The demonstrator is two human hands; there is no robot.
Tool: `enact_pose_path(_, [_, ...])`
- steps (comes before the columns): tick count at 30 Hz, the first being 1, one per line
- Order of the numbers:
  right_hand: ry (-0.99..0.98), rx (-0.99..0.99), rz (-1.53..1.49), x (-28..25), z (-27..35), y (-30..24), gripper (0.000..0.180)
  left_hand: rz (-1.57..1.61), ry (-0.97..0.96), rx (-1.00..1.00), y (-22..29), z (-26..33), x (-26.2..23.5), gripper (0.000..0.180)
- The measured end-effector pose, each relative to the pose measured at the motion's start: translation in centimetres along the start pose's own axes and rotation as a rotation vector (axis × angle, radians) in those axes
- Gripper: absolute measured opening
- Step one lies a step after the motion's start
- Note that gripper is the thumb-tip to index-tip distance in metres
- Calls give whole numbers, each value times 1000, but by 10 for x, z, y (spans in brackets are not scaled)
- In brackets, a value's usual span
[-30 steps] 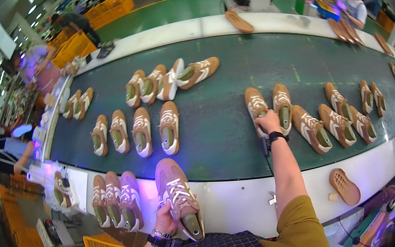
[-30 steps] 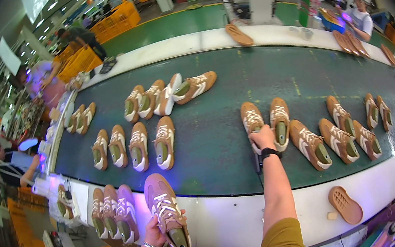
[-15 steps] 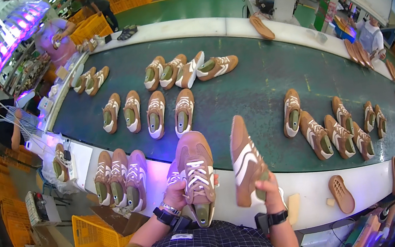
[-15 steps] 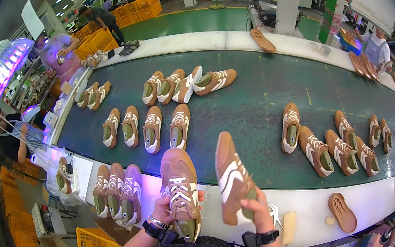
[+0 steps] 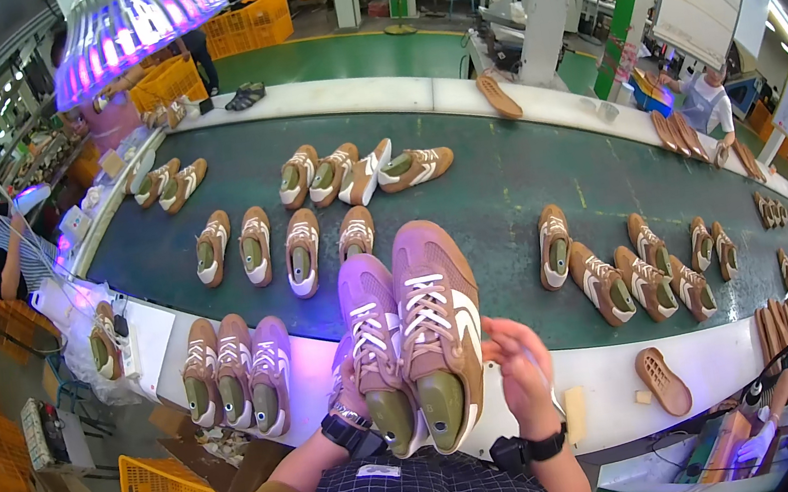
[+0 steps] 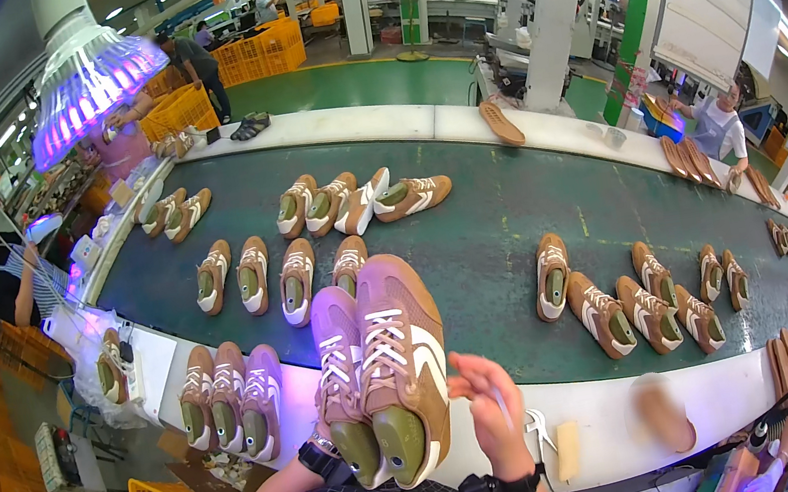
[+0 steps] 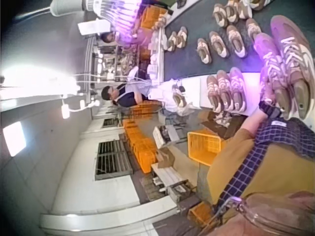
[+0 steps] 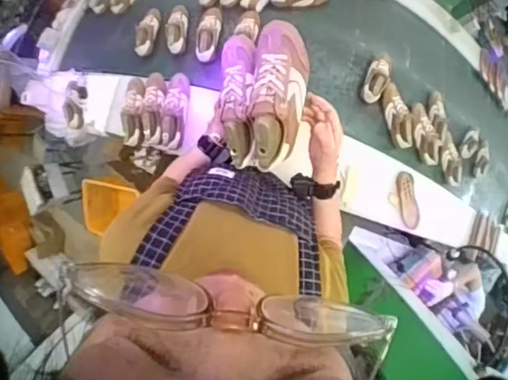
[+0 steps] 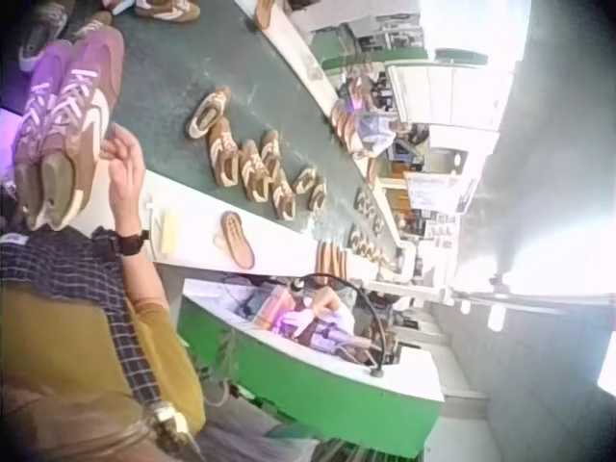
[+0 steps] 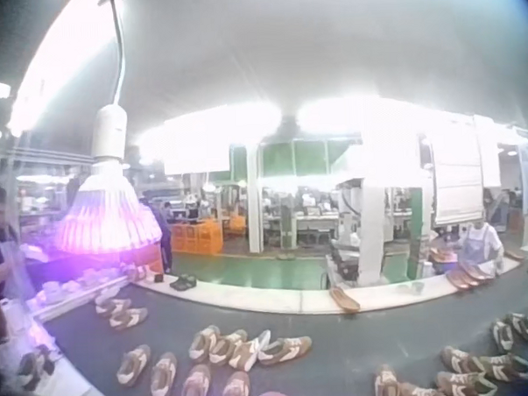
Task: The person picks up pairs of brown and white sneakers from a conveyor belt in a factory setting. They hold the shoes up to the camera, rotating them to inspect the soles, sides, and laces. After inspection, the shoes are placed back onto the moving belt. The process is repeated for multiple pairs throughout the clip.
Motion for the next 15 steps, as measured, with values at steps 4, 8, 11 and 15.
enact_pose_path(4, [78, 356, -395, 15, 21, 63, 82, 24, 106, -24, -8, 11, -19, 56])
enact_pose_path(8, [-35, 422, -446, 12, 27, 69, 65, 26, 117, -104, -10, 13, -18, 51])
enact_pose_path(11, [-35, 426, -476, 10, 29, 65, 65, 20, 101, -132, -9, 11, -1, 57])
enact_pose_path(15, [-33, 416, -524, 7, 31, 56, 64, -6, 23, -160, -9, 7, 9, 65])
Point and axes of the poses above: each hand's wrist, its own z-axis away from the middle knuckle, its own x-axis out of the palm, y = z × x, the point moved 5 cm from there along -z, towards the middle knuckle, and after that the axes turned 3 degrees about -z, right-handed, at the moved point
